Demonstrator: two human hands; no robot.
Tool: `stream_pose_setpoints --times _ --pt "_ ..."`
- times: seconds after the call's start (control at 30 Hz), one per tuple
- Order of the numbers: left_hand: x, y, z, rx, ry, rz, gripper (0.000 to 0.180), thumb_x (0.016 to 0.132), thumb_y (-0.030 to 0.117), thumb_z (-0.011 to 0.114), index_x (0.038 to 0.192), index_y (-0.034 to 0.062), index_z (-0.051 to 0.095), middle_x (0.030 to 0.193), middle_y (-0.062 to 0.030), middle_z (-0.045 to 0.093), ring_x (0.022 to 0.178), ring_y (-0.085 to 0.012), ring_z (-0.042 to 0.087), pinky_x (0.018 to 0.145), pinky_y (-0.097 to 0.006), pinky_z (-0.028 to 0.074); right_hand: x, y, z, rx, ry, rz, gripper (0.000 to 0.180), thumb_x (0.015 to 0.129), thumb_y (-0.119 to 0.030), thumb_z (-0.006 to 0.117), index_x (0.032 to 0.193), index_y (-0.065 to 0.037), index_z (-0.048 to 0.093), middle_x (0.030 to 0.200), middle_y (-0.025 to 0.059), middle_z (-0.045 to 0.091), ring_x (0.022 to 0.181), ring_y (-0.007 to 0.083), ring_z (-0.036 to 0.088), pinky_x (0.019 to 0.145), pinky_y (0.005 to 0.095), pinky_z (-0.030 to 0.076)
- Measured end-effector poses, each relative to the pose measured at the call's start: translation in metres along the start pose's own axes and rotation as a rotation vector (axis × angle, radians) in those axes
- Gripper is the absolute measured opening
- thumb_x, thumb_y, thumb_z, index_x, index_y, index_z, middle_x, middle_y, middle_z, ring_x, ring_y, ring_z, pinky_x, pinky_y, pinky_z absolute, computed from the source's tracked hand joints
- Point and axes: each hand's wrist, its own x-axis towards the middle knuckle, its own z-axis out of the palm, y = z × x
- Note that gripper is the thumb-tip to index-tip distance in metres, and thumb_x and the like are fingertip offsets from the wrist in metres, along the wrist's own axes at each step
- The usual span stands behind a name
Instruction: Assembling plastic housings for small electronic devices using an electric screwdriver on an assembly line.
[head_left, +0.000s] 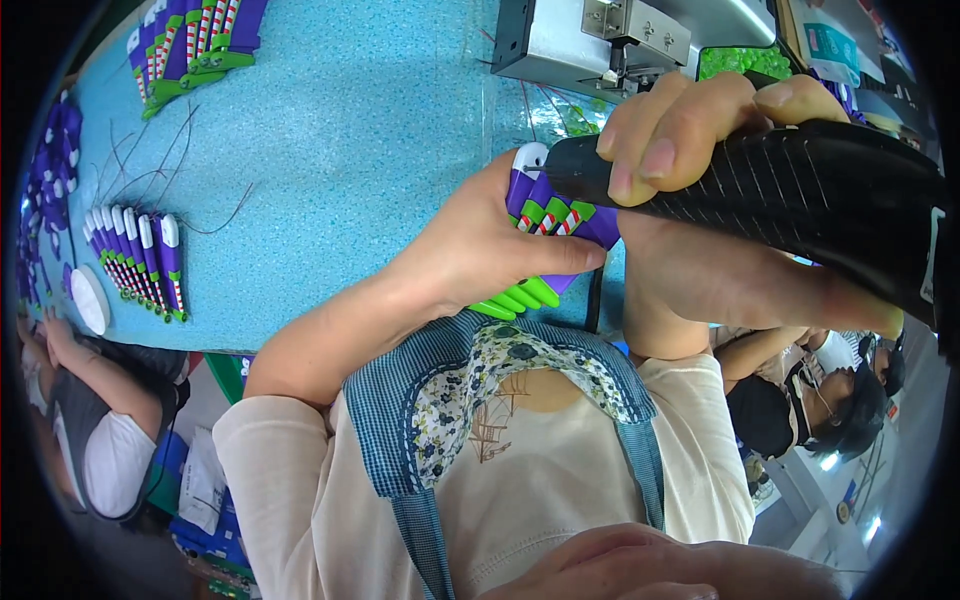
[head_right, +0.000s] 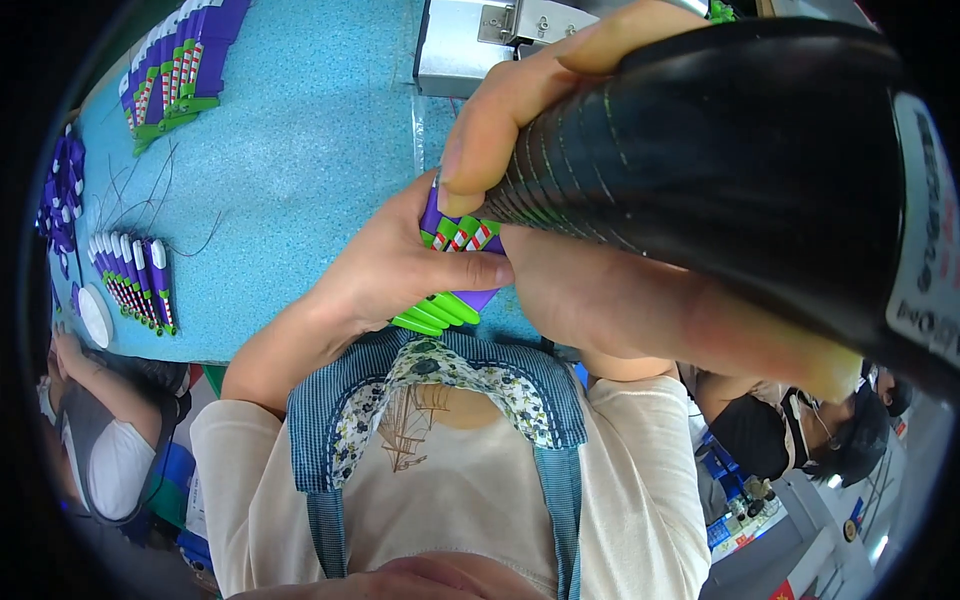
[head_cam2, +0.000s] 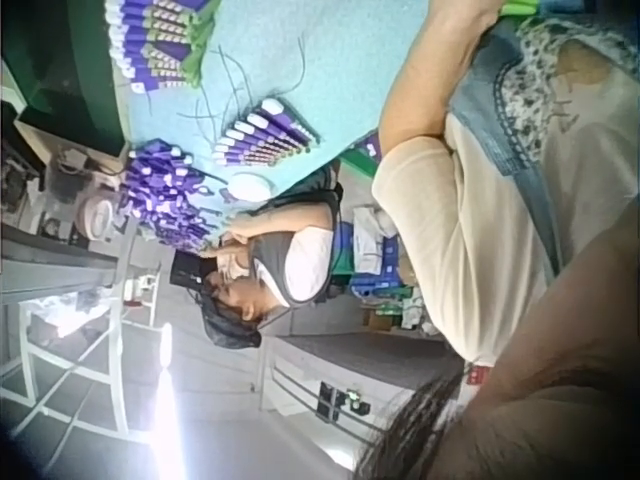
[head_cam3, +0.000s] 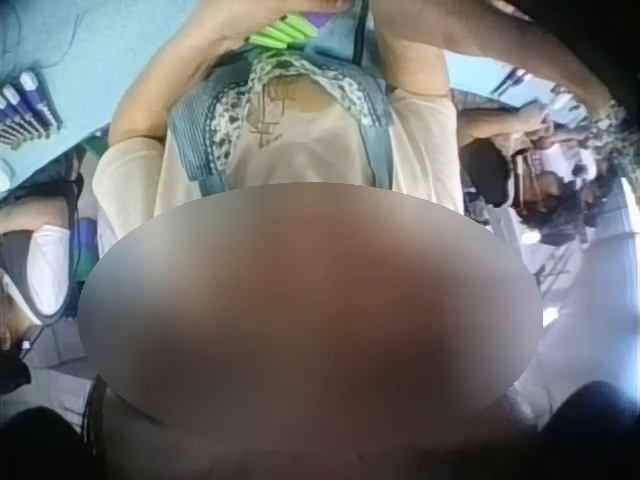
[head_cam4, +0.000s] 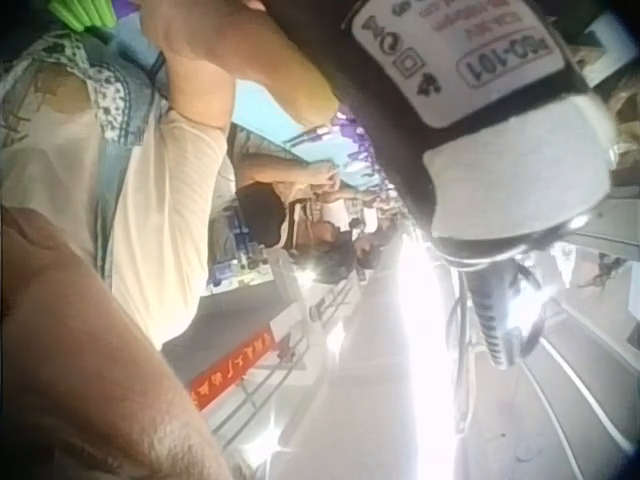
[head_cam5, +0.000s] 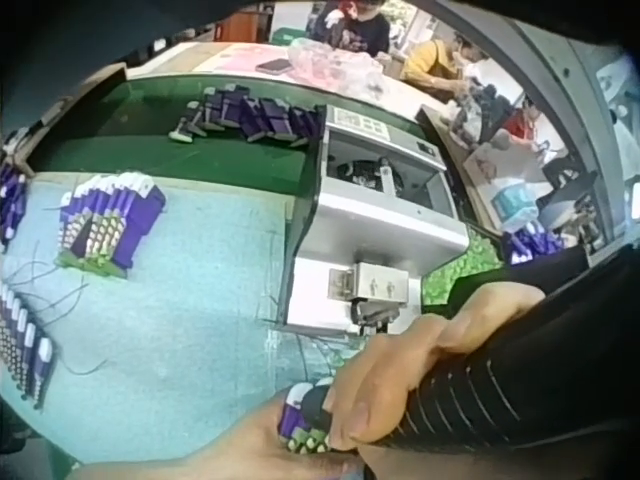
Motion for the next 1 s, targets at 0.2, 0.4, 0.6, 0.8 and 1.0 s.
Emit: stream_pose_setpoints --times 0.2,0.4,0.6,0.8,1.0 --pt "0.002 -0.003 0.001 0.083 -0.032 0.013 0.047 0.069 0.007 0.080 0.110 0.0015 0.057 0.090 -0.0032 0.065 0.080 -0.0111 0.061 0.073 -0.027 0.052 0.000 -0.009 -0.001 0.044 0.043 0.062 0.104 0.068 -0.092 0.034 0.124 -0.007 0.050 0.080 0.0125 0.061 0.057 0.0201 0.057 0.054 0.0322 0.046" --pt "0.002 -0.016 -0.006 0.040 0.045 0.097 0.055 0.073 0.009 0.079 0.118 0.0001 0.050 0.097 -0.0057 0.062 0.081 -0.0123 0.062 0.068 -0.027 0.054 0.016 -0.056 -0.031 -0.184 0.181 -0.194 0.075 0.090 -0.072 0.022 0.103 -0.003 0.047 0.061 0.0101 0.060 0.044 0.0204 0.060 0.042 0.0290 0.052" --pt "-0.002 -0.020 0.000 -0.077 -0.003 0.178 0.058 0.081 0.007 0.073 0.129 0.0020 0.040 0.106 -0.0121 0.062 0.086 -0.0216 0.067 0.065 -0.029 0.056 -0.012 -0.040 -0.005 -0.134 0.223 0.033 0.104 0.067 -0.093 0.034 0.123 -0.007 0.050 0.077 0.0108 0.060 0.058 0.0226 0.056 0.062 0.0379 0.047" --pt "-0.005 -0.010 0.000 -0.107 0.141 0.005 0.045 0.079 0.009 0.075 0.110 0.0014 0.042 0.084 -0.0065 0.058 0.060 -0.0146 0.061 0.051 -0.028 0.053 0.011 -0.039 -0.018 -0.099 0.094 -0.016 0.105 0.067 -0.093 0.031 0.123 -0.006 0.050 0.082 0.0123 0.061 0.062 0.0240 0.058 0.063 0.0393 0.047" --pt "-0.009 -0.013 -0.003 -0.122 0.087 -0.113 0.051 0.079 0.009 0.075 0.116 0.0029 0.040 0.085 -0.0062 0.056 0.059 -0.0143 0.060 0.048 -0.029 0.051 0.035 -0.037 0.010 -0.432 0.423 -0.050 0.069 0.091 -0.069 0.028 0.110 -0.004 0.043 0.070 0.0119 0.063 0.051 0.0216 0.062 0.049 0.0320 0.055"
